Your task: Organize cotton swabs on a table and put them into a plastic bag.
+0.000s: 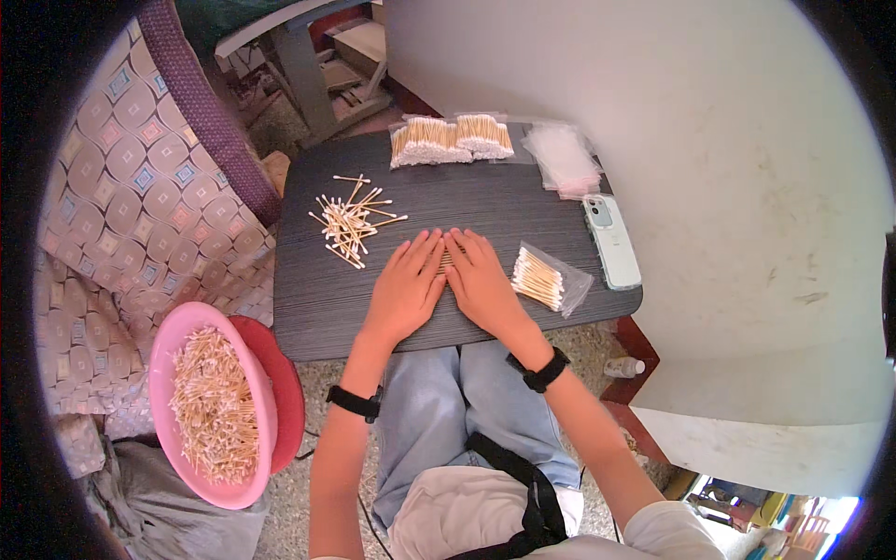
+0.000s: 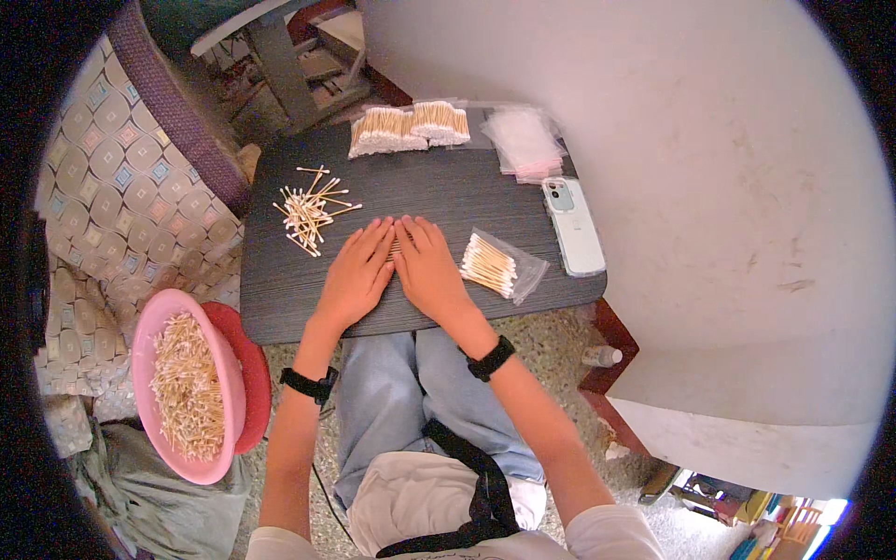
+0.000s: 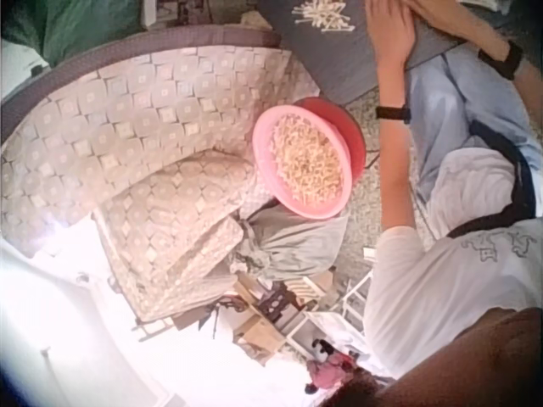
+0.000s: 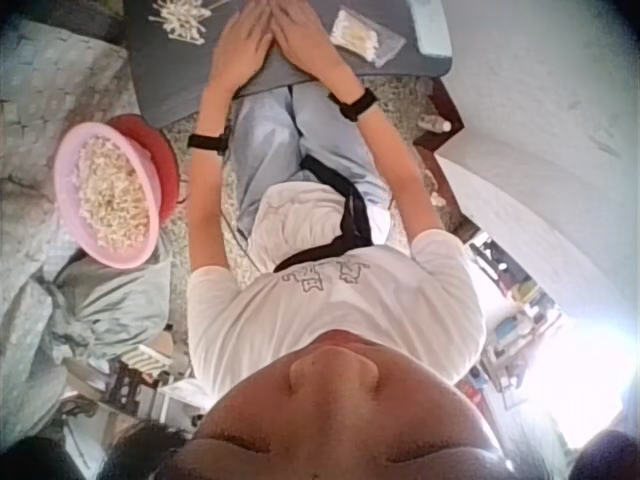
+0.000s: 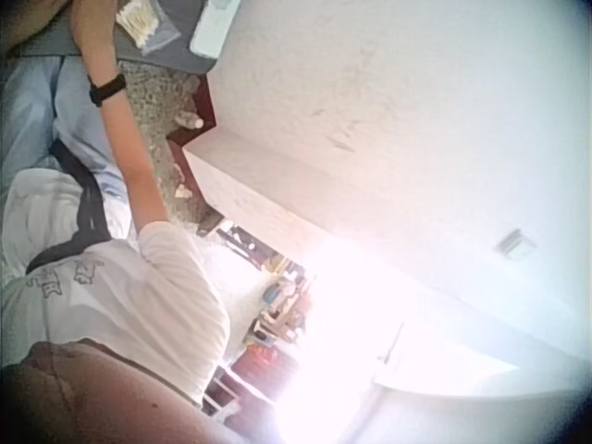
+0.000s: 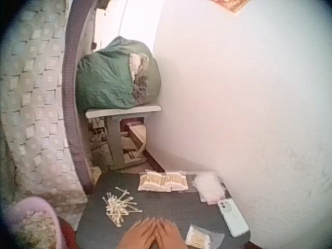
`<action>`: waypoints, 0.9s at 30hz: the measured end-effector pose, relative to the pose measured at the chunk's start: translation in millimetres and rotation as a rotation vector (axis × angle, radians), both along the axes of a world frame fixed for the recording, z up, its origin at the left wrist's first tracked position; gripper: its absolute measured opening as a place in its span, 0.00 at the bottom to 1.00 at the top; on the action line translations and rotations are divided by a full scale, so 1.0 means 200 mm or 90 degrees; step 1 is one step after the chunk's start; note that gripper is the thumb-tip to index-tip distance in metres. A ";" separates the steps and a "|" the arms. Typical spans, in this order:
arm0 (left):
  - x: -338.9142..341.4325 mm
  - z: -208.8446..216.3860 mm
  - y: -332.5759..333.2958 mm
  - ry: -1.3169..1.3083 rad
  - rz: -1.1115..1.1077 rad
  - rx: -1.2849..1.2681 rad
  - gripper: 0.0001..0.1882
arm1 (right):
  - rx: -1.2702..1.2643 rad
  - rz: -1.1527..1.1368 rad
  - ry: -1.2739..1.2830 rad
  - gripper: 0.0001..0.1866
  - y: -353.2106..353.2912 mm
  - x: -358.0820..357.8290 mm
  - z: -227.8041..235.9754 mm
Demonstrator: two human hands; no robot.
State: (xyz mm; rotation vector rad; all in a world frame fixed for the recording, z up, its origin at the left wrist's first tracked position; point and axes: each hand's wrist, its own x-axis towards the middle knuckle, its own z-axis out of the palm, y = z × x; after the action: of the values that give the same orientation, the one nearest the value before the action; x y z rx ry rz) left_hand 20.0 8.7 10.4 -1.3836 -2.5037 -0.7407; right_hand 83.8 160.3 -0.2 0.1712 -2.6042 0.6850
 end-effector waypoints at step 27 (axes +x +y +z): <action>0.10 -0.02 -0.01 0.227 0.020 -0.146 0.10 | 0.336 0.006 0.079 0.07 -0.03 0.08 0.03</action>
State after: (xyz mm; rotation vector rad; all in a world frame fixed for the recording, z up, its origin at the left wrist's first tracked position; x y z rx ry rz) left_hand 40.3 7.4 5.8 -1.3962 -2.3706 -0.1795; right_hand 99.8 153.3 6.1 0.3716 -2.6057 -0.0260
